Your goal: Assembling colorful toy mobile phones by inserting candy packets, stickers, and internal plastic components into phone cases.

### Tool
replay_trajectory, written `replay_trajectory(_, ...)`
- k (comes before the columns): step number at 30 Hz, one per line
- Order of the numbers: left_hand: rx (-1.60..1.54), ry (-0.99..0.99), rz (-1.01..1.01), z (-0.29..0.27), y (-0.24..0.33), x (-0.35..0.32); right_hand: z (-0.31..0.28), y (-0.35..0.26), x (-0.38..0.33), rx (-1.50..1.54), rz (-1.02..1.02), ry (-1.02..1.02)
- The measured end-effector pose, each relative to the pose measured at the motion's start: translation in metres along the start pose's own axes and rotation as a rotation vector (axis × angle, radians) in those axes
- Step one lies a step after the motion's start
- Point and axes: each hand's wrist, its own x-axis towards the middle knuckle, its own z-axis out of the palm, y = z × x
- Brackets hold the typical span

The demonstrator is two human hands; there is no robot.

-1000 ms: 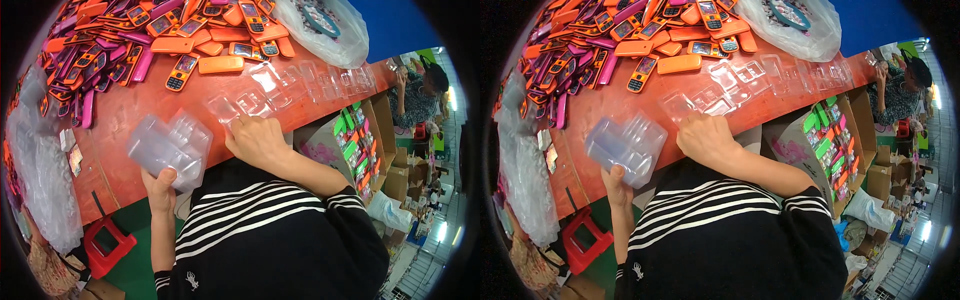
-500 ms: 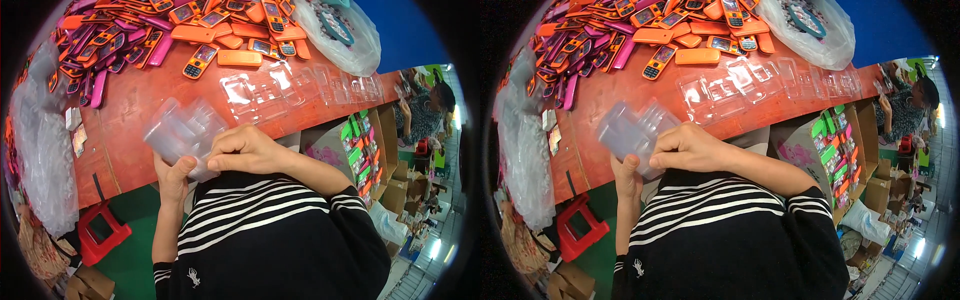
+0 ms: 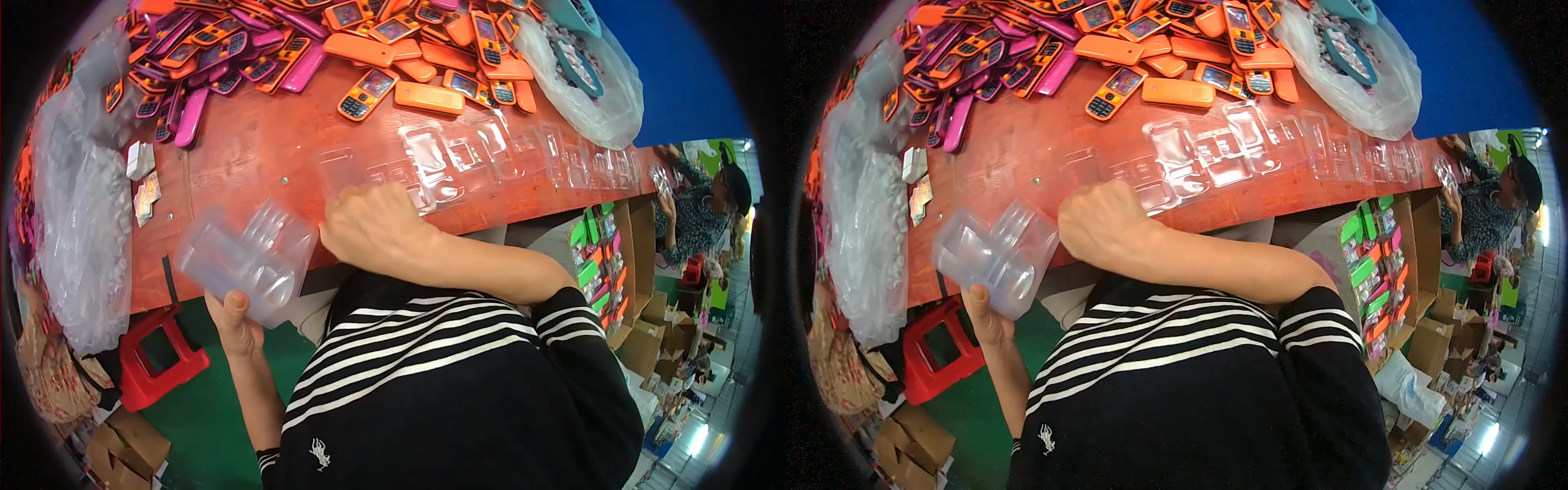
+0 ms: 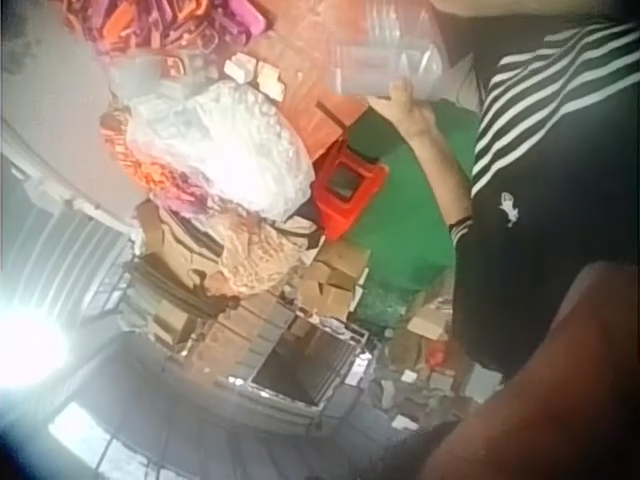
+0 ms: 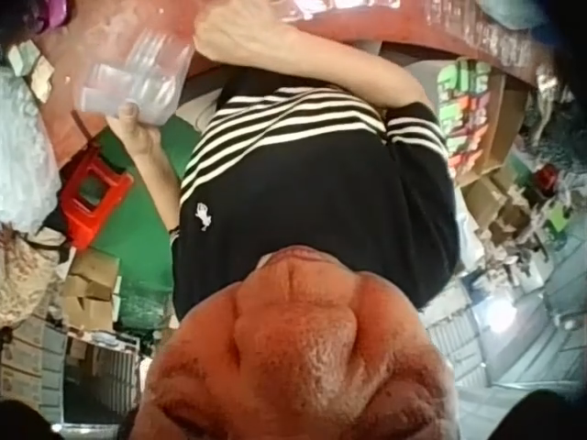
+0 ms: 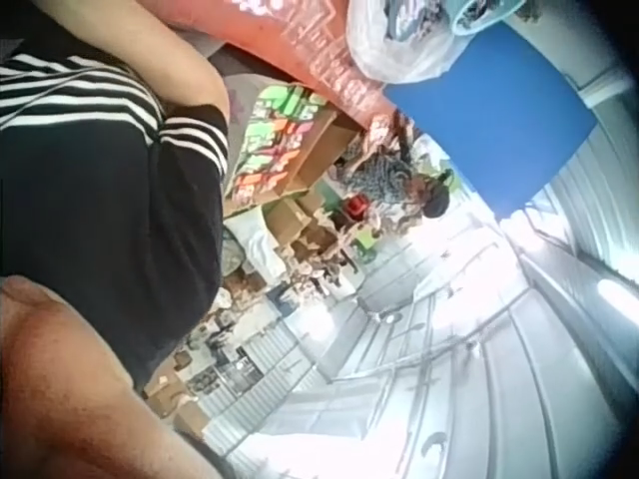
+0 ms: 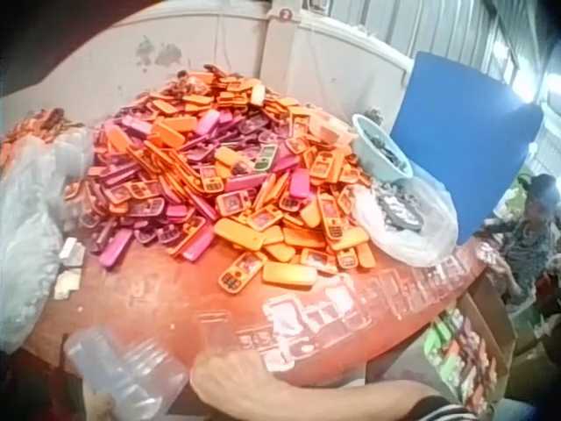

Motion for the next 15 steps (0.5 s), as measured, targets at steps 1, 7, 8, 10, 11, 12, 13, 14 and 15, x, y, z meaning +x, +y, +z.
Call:
replay_trajectory(1, -0.01, -0.002, -0.007, -0.002, 0.001, -0.002, 0.001, -0.001, 0.005, 0.012, 0.036, -0.021)
replay_trajectory(7, 0.044, -0.041, 0.086, -0.004, -0.002, -0.01, -0.022, -0.012, 0.011, 0.551, -0.104, 0.077)
replay_trajectory(8, 0.062, -0.02, 0.069, 0.002, 0.0, -0.011, -0.025, -0.019, 0.012, 0.716, -0.17, 0.058)
replay_trajectory(10, 0.05, -0.058, 0.012, 0.004, 0.0, -0.01, -0.024, -0.03, 0.013, 0.847, -0.177, -0.066)
replay_trajectory(11, 0.034, -0.065, 0.025, 0.009, 0.002, -0.011, -0.019, -0.032, 0.012, 0.979, -0.161, -0.166)
replay_trajectory(12, 0.037, -0.048, 0.031, 0.013, 0.004, -0.012, -0.015, -0.035, 0.012, 1.108, -0.142, -0.273)
replay_trajectory(13, 0.042, -0.038, 0.047, 0.016, 0.006, -0.013, -0.017, -0.034, 0.014, 1.124, -0.135, -0.317)
replay_trajectory(14, 0.047, -0.03, 0.063, 0.017, 0.009, -0.013, -0.013, -0.034, 0.015, 1.213, -0.137, -0.317)
replay_trajectory(15, 0.049, -0.049, 0.056, 0.016, 0.012, -0.013, -0.007, -0.033, 0.013, 1.302, -0.134, -0.317)
